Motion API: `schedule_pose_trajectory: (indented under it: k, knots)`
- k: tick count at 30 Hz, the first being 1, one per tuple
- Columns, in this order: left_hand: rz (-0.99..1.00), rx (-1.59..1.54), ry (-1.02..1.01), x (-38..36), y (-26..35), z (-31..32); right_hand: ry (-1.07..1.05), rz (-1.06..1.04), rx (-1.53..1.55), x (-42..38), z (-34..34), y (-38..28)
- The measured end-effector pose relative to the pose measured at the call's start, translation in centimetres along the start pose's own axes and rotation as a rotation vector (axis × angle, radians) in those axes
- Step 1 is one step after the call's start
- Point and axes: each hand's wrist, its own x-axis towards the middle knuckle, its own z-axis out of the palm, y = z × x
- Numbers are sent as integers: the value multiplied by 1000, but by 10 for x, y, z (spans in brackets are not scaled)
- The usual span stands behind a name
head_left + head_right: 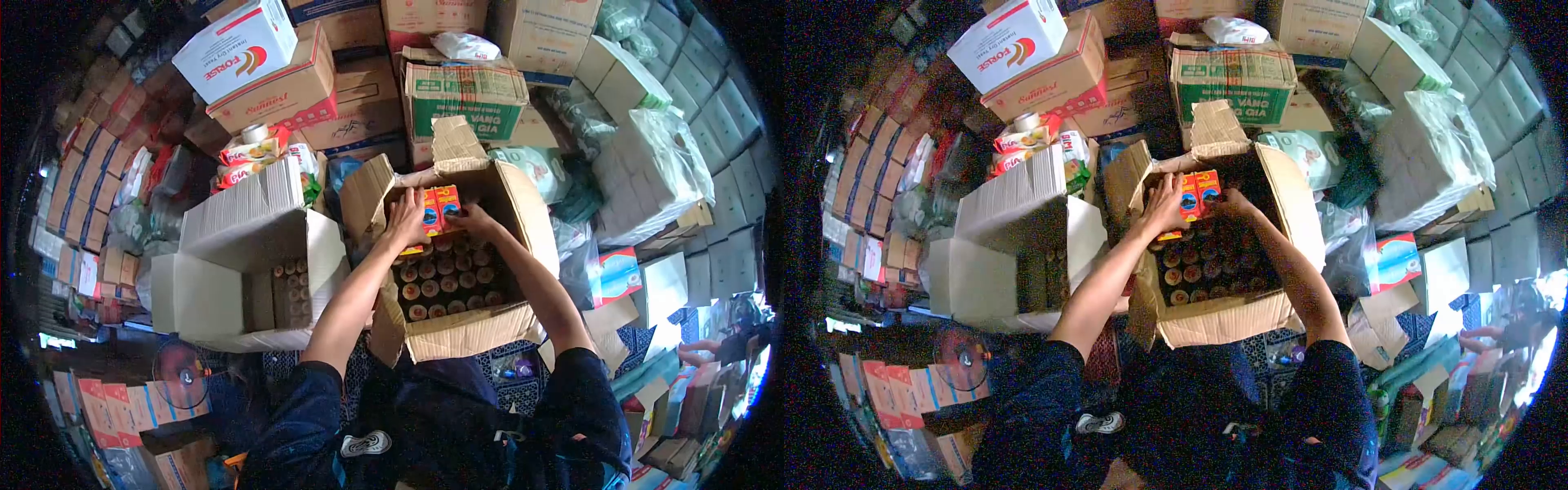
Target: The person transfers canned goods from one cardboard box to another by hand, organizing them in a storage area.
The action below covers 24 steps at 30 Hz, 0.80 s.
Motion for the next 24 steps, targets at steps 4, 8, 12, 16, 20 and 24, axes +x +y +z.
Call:
schedule_pose_trajectory:
  k: [4, 8, 12, 16, 20, 24]
  knots:
    - [-10, 94, -74, -8, -1, 0, -37, 15, 25, -5, 3, -11]
    - [34, 129, -236, -13, -4, -2, -64, 20, 115, -10, 5, -17]
    - [34, 73, -222, -13, -4, -6, 1, 25, 29, -5, 9, -16]
    - [-4, 51, -196, -13, 1, -10, 14, 38, -171, -9, 5, -18]
    - [24, 83, -210, -13, 1, -5, -13, 45, -56, -30, 7, -29]
    - [61, 90, -195, -11, -6, 6, -30, 84, 47, -26, 6, -22]
